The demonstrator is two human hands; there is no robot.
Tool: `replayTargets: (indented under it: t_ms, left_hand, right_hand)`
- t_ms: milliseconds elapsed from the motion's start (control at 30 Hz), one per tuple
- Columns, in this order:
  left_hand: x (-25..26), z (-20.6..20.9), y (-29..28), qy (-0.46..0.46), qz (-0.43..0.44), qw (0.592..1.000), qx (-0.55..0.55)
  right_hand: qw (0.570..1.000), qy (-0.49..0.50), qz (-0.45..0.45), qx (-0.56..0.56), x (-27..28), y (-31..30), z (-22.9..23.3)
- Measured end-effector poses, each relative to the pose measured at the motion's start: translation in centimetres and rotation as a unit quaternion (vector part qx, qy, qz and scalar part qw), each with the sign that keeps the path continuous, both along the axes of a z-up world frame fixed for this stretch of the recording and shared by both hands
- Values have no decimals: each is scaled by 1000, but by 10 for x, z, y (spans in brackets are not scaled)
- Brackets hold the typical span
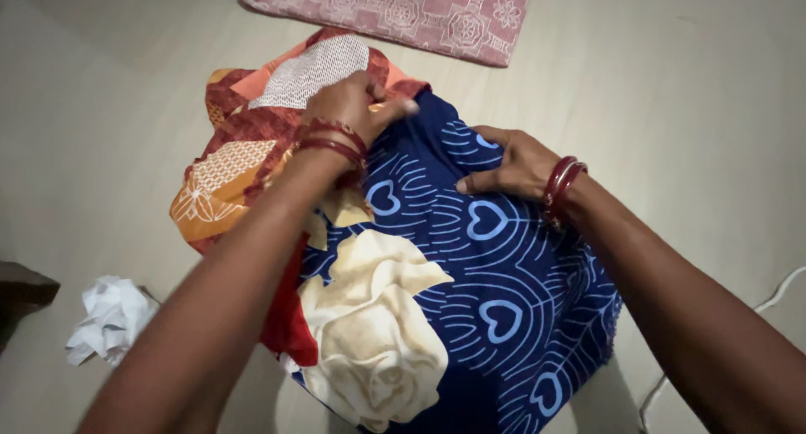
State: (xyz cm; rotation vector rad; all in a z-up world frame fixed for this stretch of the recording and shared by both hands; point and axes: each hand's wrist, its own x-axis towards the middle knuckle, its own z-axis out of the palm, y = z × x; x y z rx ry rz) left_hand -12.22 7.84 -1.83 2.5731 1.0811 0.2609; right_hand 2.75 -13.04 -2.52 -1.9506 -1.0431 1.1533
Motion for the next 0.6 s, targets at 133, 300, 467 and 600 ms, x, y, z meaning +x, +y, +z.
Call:
replayTargets:
  t_ms: [133, 300, 467, 600]
  left_hand:
    - [-5, 25, 16, 21, -69, 996, 44]
    - [4, 57, 10, -144, -99, 980, 94]
    - [31, 62, -26, -131, -198, 966, 100]
    - [59, 44, -39, -101, -204, 966, 120]
  right_hand:
    - [1000, -14, 19, -16, -10, 3, 22]
    - [985, -71, 137, 75, -15, 7, 43]
    - [974, -128, 167, 90, -19, 18, 53]
    - [978, -187, 71, 64, -13, 37, 32]
